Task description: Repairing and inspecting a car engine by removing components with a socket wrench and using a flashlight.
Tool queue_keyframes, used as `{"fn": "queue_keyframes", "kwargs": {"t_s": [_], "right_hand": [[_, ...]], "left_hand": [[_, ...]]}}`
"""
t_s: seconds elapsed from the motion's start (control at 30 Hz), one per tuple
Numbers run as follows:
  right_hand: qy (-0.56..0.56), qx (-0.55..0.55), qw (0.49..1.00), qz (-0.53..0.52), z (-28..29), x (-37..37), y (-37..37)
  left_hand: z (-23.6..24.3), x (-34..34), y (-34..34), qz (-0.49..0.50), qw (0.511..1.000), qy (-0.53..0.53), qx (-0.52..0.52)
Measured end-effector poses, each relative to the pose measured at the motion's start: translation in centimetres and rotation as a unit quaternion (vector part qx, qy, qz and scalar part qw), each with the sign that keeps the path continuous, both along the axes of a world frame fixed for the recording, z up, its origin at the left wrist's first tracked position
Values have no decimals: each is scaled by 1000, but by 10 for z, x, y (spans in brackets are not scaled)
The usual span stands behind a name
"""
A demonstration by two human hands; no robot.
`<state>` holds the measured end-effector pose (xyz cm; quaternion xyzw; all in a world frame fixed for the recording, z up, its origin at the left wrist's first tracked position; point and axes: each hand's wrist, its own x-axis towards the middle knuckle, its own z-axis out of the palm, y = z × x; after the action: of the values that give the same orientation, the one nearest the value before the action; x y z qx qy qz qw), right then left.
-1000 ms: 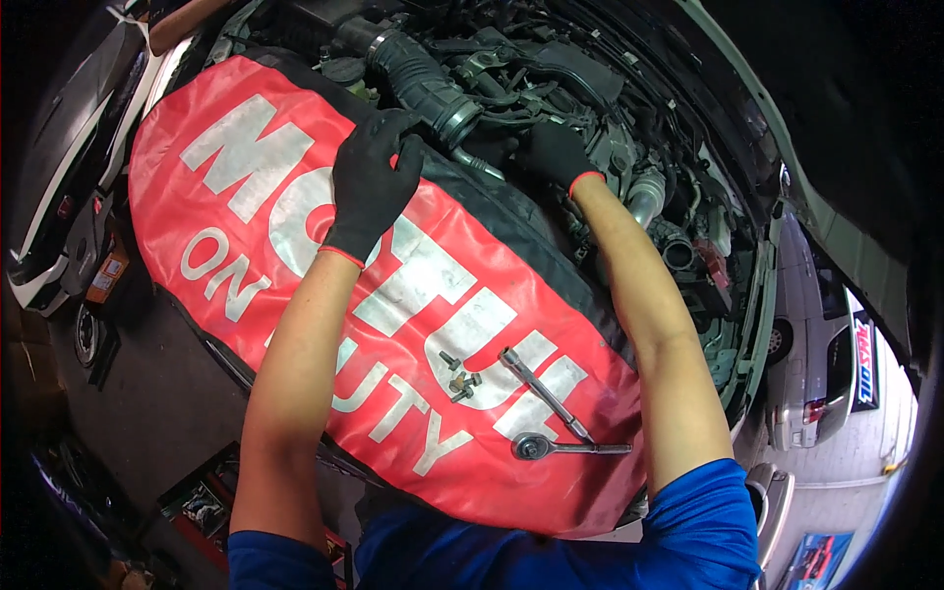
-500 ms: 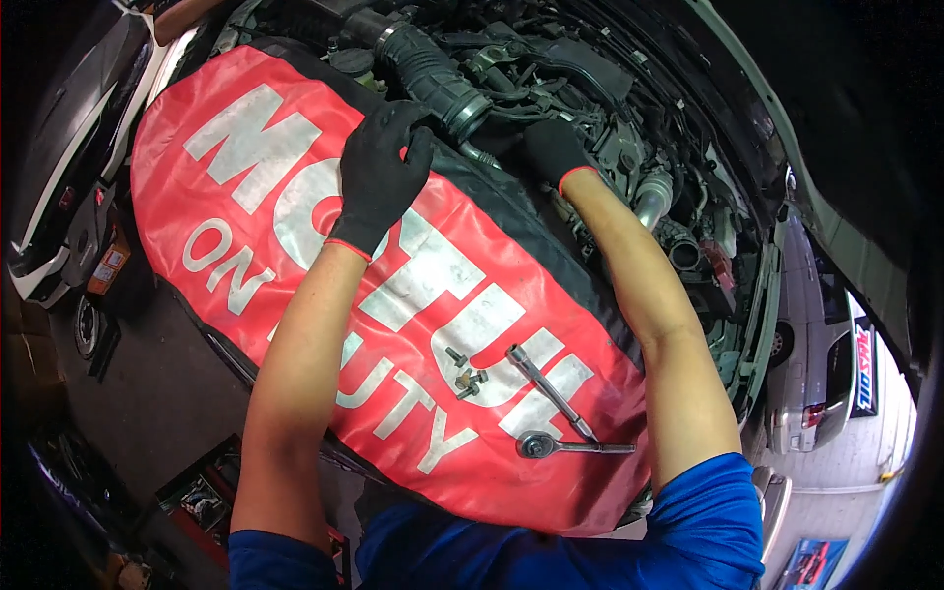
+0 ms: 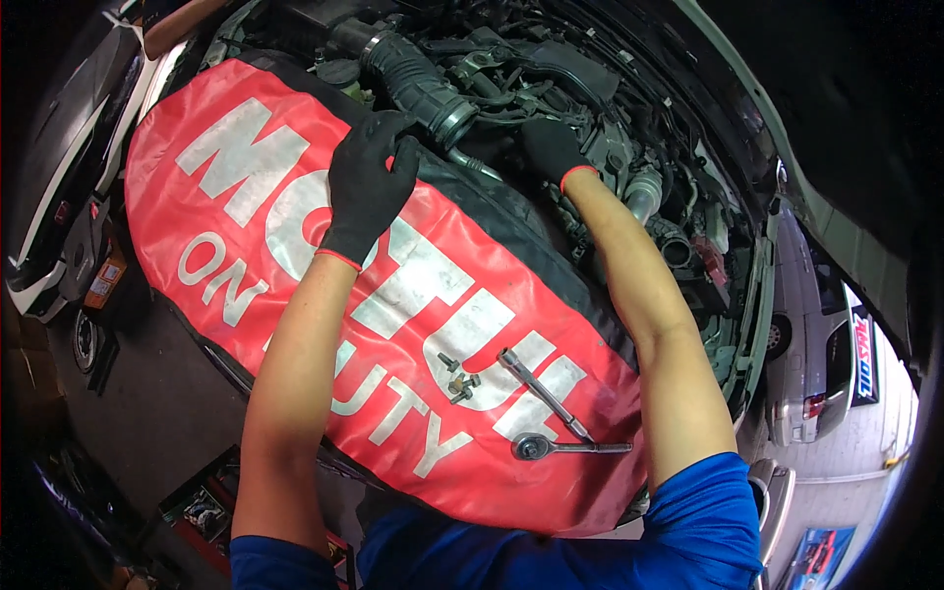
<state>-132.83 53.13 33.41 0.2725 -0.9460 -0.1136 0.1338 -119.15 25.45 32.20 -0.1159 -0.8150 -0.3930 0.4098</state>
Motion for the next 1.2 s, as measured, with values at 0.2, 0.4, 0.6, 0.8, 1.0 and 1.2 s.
{"fn": "queue_keyframes", "kwargs": {"t_s": [0.2,0.4,0.6,0.8,1.0,1.2], "right_hand": [[-79,40,995,-50,10,4,-3],[-25,47,998,-30,2,8,-12],[6,68,998,-11,-13,6,-19],[12,22,1000,-19,5,3,-14],[-37,30,997,-62,4,20,-15],[-39,73,994,-66,-6,17,-30]], "left_hand": [[-1,1,0,-7,1000,-12,14],[-2,-1,-1,-6,1000,0,6],[-2,-2,0,-3,1000,-3,4],[-2,0,1,-9,1000,-14,15],[-2,-2,0,-9,1000,9,9],[-2,0,0,0,1000,-8,1]]}}
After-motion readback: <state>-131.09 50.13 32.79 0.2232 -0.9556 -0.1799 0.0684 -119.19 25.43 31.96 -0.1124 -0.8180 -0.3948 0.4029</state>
